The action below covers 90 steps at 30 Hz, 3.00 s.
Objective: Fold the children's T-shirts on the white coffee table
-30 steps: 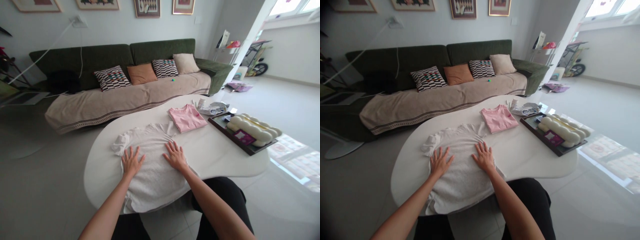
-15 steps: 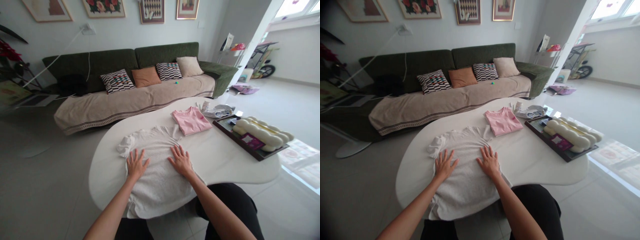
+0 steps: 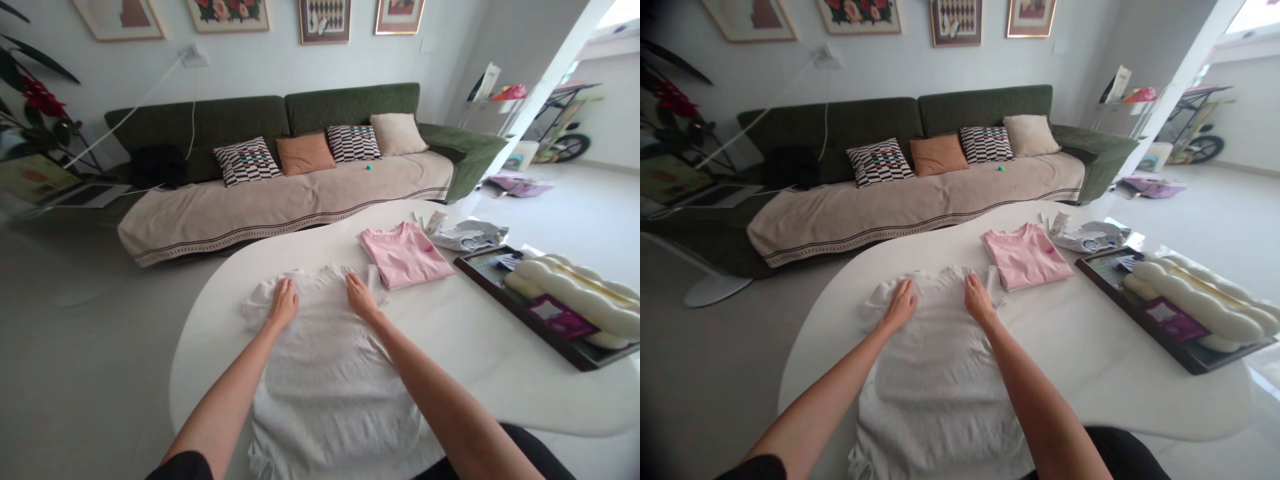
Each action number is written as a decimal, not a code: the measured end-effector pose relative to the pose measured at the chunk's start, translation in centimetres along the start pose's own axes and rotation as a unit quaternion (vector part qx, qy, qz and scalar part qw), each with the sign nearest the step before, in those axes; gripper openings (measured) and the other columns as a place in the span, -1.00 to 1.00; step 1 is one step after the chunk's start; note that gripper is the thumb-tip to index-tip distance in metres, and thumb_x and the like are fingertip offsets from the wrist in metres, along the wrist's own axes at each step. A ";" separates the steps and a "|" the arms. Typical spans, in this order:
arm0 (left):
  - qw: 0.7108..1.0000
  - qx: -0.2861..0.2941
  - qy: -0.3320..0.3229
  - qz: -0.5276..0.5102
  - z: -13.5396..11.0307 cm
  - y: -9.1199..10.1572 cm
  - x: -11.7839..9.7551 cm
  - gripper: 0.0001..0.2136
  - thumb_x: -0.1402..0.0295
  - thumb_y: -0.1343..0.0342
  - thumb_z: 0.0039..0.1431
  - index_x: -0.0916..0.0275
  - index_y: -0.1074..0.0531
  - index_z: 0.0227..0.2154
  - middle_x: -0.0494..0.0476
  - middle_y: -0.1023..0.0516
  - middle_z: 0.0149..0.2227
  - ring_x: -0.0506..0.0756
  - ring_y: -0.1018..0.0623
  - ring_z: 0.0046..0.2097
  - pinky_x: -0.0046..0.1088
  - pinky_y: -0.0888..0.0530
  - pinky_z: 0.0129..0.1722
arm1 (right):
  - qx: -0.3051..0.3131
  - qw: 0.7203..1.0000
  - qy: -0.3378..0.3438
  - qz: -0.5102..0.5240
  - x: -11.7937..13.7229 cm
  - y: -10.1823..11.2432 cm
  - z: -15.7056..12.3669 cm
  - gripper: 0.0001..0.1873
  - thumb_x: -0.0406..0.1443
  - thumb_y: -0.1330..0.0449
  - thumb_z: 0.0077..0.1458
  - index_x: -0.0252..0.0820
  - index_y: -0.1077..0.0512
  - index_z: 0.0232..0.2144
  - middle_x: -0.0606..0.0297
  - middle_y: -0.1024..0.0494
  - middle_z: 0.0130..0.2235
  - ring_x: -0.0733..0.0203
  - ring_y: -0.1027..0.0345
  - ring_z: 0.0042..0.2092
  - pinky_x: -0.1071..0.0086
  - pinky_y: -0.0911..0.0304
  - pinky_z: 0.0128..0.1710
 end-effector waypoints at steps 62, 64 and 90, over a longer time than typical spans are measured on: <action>0.992 0.023 -0.036 -0.120 -24.3 7.9 1.2 -0.77 0.32 0.18 0.19 0.14 -0.32 -0.17 0.08 -0.48 -0.23 0.08 -0.48 -0.23 -0.46 -0.37 -0.30 | -0.035 0.987 -0.034 0.154 -5.4 7.4 -20.9 -0.72 -0.42 0.10 0.00 -0.22 -0.34 -0.26 0.27 -0.36 -0.35 0.34 -0.23 -0.40 0.48 -0.17 -0.34; 0.987 0.056 -0.066 -0.132 -25.3 8.0 1.1 -0.75 0.37 0.20 0.18 0.12 -0.32 -0.15 0.08 -0.46 -0.18 0.06 -0.47 -0.18 -0.49 -0.36 -0.25 | -0.054 0.980 -0.030 0.191 -6.1 7.9 -21.6 -0.72 -0.42 0.10 -0.01 -0.22 -0.36 -0.29 0.26 -0.36 -0.32 0.33 -0.25 -0.38 0.48 -0.19 -0.34; 0.737 -0.027 0.410 -0.537 -3.1 1.7 11.7 -0.78 0.28 -0.01 0.15 0.34 -0.34 -0.22 0.09 -0.42 -0.28 -0.02 -0.45 -0.33 -0.43 -0.44 -0.36 | 0.038 0.988 0.116 0.089 23.0 -4.9 -23.5 -0.85 -0.40 -0.09 0.04 -0.25 -0.41 -0.30 0.00 -0.34 -0.04 -0.07 -0.13 0.04 0.00 -0.13 -0.07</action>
Point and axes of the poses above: each hand's wrist, its own z-axis towards the middle knuckle, its own y-axis out of the back of the hand, x = y × z, the point moved 6 cm from there along z, towards the middle knuckle
